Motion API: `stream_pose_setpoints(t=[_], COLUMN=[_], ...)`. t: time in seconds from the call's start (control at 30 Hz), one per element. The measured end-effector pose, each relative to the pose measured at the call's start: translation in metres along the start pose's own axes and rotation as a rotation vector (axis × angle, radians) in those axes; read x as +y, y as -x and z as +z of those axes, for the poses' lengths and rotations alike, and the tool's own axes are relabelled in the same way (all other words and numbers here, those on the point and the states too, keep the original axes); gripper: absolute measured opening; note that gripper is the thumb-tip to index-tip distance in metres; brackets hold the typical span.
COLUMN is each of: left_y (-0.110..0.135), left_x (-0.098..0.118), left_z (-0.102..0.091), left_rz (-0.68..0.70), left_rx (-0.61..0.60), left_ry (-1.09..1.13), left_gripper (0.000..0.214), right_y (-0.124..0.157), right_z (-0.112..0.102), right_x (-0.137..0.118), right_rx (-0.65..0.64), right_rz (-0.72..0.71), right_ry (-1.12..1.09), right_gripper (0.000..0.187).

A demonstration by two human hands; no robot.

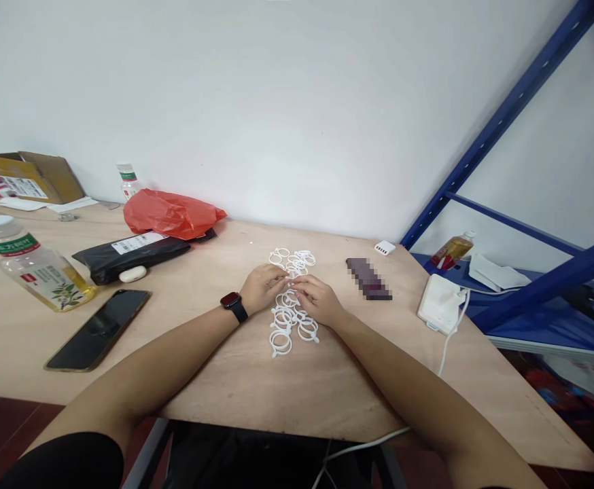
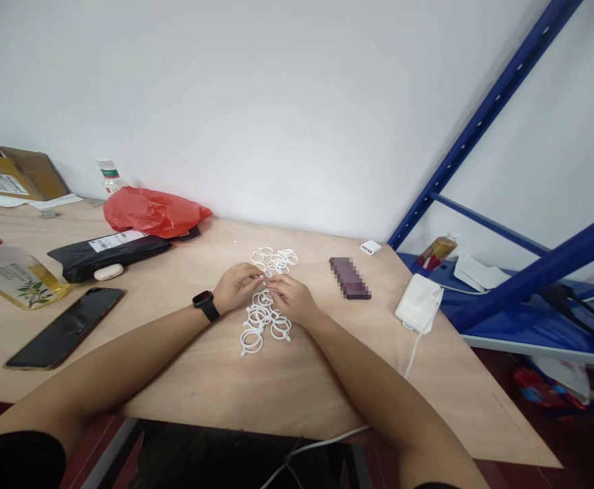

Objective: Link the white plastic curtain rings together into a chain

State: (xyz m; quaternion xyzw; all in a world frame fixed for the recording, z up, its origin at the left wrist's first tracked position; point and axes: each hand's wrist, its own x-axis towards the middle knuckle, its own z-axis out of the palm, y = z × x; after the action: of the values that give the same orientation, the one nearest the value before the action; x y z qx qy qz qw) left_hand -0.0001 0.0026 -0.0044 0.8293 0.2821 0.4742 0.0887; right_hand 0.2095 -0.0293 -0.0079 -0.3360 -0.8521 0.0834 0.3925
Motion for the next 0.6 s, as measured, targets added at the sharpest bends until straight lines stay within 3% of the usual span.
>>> stream_pose_setpoints(t=[0.4, 0.6], left_y=[-0.0021, -0.0035], left_x=[0.0066, 0.0079], left_z=[-0.0027, -0.0035], left_rz=[0.018, -0.014], left_rx=[-0.028, -0.009], left_ry=[-0.047, -0.053], left_gripper=[0.020, 0.020], right_y=[-0.0012, -0.0034], right_z=[0.0001, -0.0010], right_x=[-0.0010, 0.0079], right_rx=[0.016, 0.097], right_rz=[0.025, 0.215], right_ry=[-0.021, 0.056], right_gripper=[0.022, 0.025])
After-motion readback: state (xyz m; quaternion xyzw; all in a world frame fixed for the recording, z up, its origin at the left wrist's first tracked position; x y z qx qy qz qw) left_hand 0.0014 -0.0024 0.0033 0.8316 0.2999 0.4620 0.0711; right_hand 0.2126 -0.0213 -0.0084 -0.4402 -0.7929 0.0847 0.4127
